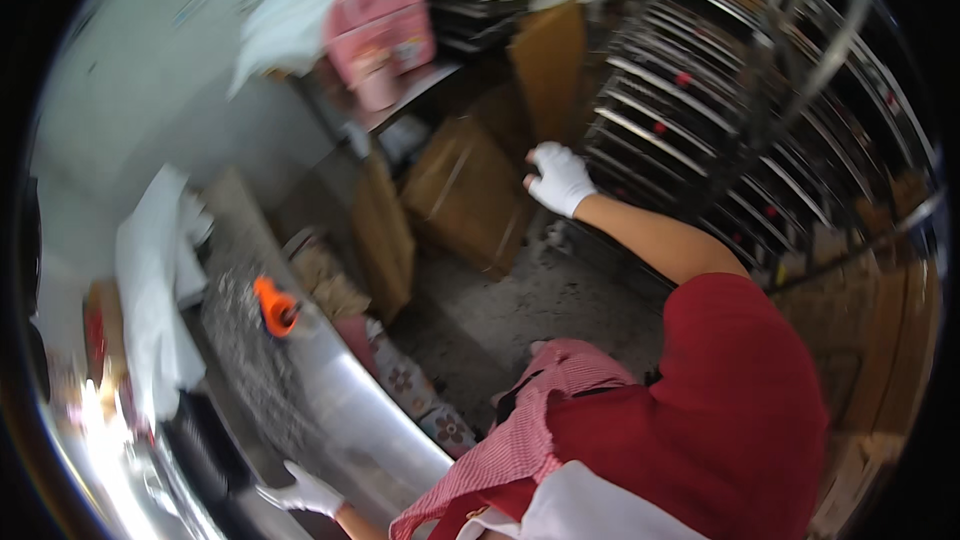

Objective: The person moves a metal rack, then repeatedly picks up small black plastic holders and inserts bristles into them one by one. The person places the completed holders onto a metal rack. The task is performed at a stainless steel table in a warehouse-like room.

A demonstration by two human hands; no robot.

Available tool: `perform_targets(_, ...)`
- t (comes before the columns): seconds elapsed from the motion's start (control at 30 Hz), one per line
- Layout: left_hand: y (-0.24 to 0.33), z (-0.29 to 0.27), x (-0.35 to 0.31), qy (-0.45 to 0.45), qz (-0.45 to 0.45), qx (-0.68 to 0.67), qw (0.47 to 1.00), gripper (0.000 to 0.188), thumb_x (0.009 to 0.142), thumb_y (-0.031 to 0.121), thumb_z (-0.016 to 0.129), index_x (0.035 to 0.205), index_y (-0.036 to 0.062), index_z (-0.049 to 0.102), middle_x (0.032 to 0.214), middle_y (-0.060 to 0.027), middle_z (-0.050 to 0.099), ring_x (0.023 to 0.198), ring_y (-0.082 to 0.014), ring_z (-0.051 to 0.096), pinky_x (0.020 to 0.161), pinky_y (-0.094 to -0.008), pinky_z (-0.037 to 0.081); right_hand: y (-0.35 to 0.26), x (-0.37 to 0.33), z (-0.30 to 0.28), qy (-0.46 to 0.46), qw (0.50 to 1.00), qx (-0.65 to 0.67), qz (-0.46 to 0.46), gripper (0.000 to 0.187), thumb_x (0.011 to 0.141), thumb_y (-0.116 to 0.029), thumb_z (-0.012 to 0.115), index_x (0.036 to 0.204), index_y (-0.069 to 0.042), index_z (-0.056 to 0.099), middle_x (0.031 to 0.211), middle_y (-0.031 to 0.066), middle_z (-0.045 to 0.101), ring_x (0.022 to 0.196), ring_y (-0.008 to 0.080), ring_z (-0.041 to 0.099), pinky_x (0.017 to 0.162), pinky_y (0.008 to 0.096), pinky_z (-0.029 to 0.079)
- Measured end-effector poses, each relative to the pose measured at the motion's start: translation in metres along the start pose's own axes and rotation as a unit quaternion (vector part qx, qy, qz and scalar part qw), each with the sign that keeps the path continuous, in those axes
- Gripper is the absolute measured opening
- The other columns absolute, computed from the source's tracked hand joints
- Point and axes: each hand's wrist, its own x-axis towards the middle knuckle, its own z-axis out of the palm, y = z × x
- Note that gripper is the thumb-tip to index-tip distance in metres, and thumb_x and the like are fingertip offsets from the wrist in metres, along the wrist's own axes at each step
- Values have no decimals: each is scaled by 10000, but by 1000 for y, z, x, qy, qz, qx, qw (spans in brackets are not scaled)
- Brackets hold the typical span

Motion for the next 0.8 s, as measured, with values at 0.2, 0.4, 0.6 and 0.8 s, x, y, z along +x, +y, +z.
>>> perform_targets(0.2, 137, 6, -74, -397, -123, -196, 888, 653, 900, 55, 623, 1477, -27, 329, 1474, -211, 384, 1355, -340, 399, 1136, -439, 337, 224, 17, -149, 257, 884, -305, 243, 752, 873, -657, 537, 1334, -63, 530, 1441, 196, 460, 1376, 384, 360, 1115, 499, 305)
perform_targets(0.4, 267, 12, -65, -536, -167, -374, 738, 587, 919, 48, 589, 1470, 26, 389, 1471, -143, 427, 1350, -279, 426, 1130, -425, 324, 253, 51, -218, -115, 947, -132, 271, 852, 897, -775, 367, 1255, -26, 557, 1246, 238, 623, 1150, 369, 610, 985, 450, 476)
perform_targets(0.6, 303, -16, -45, -578, -112, -356, 725, 544, 894, 54, 632, 1410, 15, 464, 1415, -147, 489, 1332, -269, 452, 1135, -393, 331, 244, 9, -197, -29, 981, -58, 181, 628, 811, -652, 643, 986, -51, 595, 911, 230, 679, 919, 419, 653, 812, 481, 505)
perform_targets(0.8, 283, -60, -8, -549, -111, -316, 766, 516, 896, 23, 606, 1399, 19, 488, 1414, -140, 504, 1328, -260, 465, 1133, -372, 338, 269, 13, -207, -5, 969, -100, 226, 295, 765, -290, 657, 876, -46, 533, 872, 246, 642, 844, 418, 626, 763, 452, 496)
